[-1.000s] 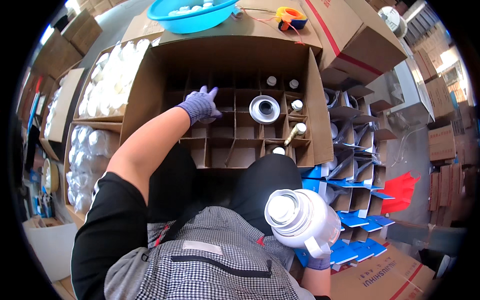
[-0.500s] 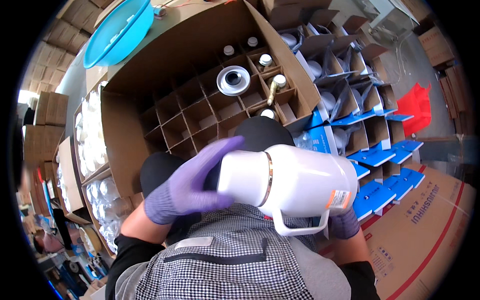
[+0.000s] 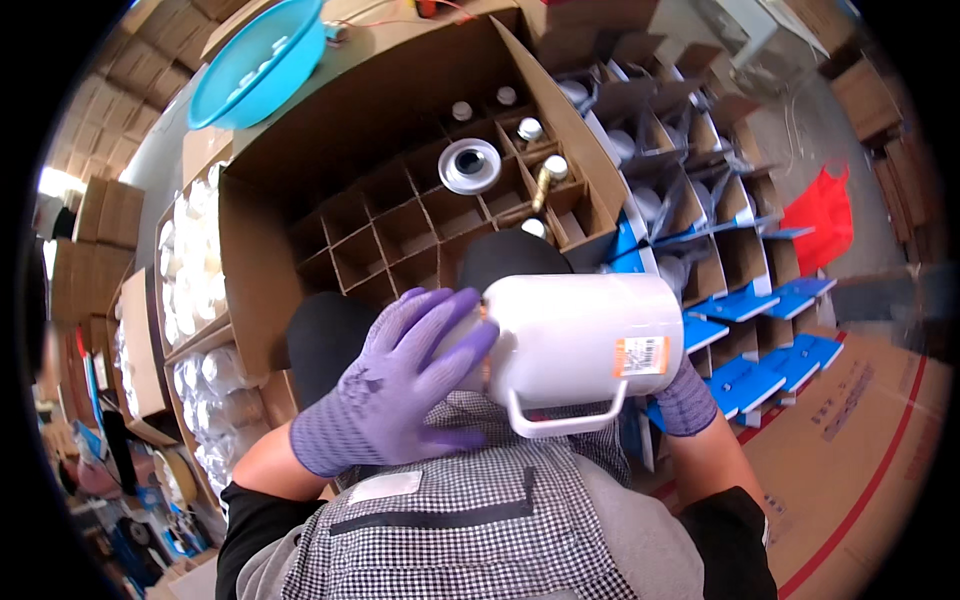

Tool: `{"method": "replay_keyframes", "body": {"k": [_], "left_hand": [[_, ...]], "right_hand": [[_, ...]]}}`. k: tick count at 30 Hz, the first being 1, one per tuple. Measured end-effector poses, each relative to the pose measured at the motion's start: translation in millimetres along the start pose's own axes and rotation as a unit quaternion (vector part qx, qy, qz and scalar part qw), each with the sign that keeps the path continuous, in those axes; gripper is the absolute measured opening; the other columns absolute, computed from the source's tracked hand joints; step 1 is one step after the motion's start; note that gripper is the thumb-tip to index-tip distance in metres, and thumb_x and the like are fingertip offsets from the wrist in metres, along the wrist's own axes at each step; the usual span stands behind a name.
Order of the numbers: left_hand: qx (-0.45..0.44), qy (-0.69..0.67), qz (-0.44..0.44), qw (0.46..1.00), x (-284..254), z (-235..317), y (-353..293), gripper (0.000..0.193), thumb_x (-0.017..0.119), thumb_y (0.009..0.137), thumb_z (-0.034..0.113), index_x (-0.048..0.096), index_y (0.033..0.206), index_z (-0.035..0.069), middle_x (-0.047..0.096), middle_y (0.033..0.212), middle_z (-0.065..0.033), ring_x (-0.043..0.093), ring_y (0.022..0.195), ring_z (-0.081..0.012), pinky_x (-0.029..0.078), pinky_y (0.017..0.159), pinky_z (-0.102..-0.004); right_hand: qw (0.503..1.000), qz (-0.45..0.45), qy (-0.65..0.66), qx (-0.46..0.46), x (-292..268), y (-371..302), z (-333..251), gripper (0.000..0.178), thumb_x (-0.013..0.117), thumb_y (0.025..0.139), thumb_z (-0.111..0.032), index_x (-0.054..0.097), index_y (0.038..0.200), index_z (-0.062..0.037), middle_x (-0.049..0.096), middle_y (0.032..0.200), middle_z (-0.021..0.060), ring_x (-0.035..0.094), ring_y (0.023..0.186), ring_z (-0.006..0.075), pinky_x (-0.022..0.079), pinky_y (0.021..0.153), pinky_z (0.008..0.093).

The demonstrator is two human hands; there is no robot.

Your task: The person assembles white electric kettles by attaching lids and internal components, then placing each unit into a plastic bag. The process is repeated for multiple kettles in a warehouse setting.

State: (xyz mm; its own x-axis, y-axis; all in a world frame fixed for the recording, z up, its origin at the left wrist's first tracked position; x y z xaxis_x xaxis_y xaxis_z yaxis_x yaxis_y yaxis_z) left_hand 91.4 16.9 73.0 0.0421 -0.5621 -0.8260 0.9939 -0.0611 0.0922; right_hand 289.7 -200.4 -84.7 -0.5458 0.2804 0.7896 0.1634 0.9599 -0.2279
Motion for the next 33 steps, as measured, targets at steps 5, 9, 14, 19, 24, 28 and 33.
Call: {"method": "replay_keyframes", "body": {"k": [5,9,14,19,24,28,33], "left_hand": [[-0.124,0.078,0.191,0.971,-1.3,-61.8,-17.1,0.096,0.080,0.075,0.053,0.046,0.148,0.002,0.059,0.135,-0.0259,0.060,0.124,-0.0359,0.044,0.108,-0.0471],[-0.371,-0.415,0.338,0.759,28.4,-144.6,-87.9,0.052,0.045,0.108,0.038,0.049,0.147,0.003,0.065,0.133,-0.0179,0.065,0.118,-0.0241,0.052,0.101,-0.0353],[-0.250,-0.298,0.308,0.868,18.5,-162.3,-108.8,0.043,0.044,0.109,0.026,0.045,0.146,0.003,0.058,0.139,-0.0139,0.059,0.126,-0.0251,0.051,0.104,-0.0387],[-0.119,-0.730,0.366,0.565,33.1,-187.6,-113.6,0.047,0.044,0.109,0.019,0.036,0.153,0.006,0.051,0.148,-0.0124,0.056,0.130,-0.0259,0.052,0.104,-0.0406],[-0.105,-0.731,0.374,0.561,39.9,-204.3,-118.8,0.048,0.045,0.109,0.021,0.035,0.154,0.007,0.050,0.149,-0.0122,0.055,0.131,-0.0254,0.051,0.105,-0.0400],[-0.101,-0.678,0.385,0.618,55.2,-206.3,-122.4,0.050,0.046,0.109,0.022,0.034,0.155,0.007,0.048,0.151,-0.0121,0.054,0.132,-0.0250,0.051,0.105,-0.0394],[-0.254,-0.116,0.312,0.908,26.2,-163.6,-122.7,0.038,0.053,0.106,0.021,0.053,0.141,0.006,0.066,0.129,-0.0137,0.065,0.117,-0.0255,0.054,0.097,-0.0377]], "right_hand": [[0.599,-0.135,-0.785,-0.078,108.8,95.2,-57.2,0.045,0.054,0.105,-0.035,0.057,0.139,-0.0050,0.066,0.128,0.0161,0.069,0.109,0.0295,0.056,0.096,0.0411],[0.822,-0.004,-0.555,0.126,184.1,196.7,-105.8,0.048,0.053,0.102,-0.049,0.071,0.103,-0.0043,0.060,0.069,0.0000,0.049,0.054,0.0057,0.041,0.052,0.0224],[0.433,0.047,-0.899,-0.059,53.8,376.2,-72.8,0.095,0.076,0.070,-0.071,0.055,0.140,-0.0092,0.054,0.139,0.0221,0.059,0.122,0.0353,0.049,0.103,0.0428],[0.206,0.008,-0.978,0.024,-28.9,399.2,15.2,0.104,0.081,0.071,-0.055,0.033,0.157,-0.0220,0.043,0.150,0.0127,0.044,0.134,0.0383,0.041,0.105,0.0596],[0.626,0.121,-0.762,-0.111,-3.7,346.5,-52.9,0.049,0.063,0.079,-0.015,0.062,0.127,-0.0052,0.069,0.118,0.0176,0.066,0.111,0.0324,0.051,0.099,0.0397],[0.985,0.024,-0.172,0.011,40.6,212.5,-101.2,0.060,0.053,0.082,-0.008,0.050,0.141,0.0049,0.062,0.131,0.0202,0.060,0.123,0.0321,0.046,0.110,0.0415],[0.781,0.095,-0.617,-0.027,38.6,80.5,-64.3,0.056,0.055,0.100,-0.027,0.045,0.150,-0.0049,0.056,0.142,0.0158,0.053,0.133,0.0299,0.038,0.115,0.0382]]}}
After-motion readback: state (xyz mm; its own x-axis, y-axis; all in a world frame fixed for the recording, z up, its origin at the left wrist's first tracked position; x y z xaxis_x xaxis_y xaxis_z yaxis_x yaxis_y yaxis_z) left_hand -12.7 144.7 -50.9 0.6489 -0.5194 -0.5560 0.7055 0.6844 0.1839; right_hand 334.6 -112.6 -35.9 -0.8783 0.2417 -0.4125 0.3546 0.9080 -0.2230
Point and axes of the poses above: each hand's wrist, its own y-axis towards the middle knuckle, its own x-axis out of the palm, z = x × y, the point moved 4 cm from there along y, towards the middle knuckle
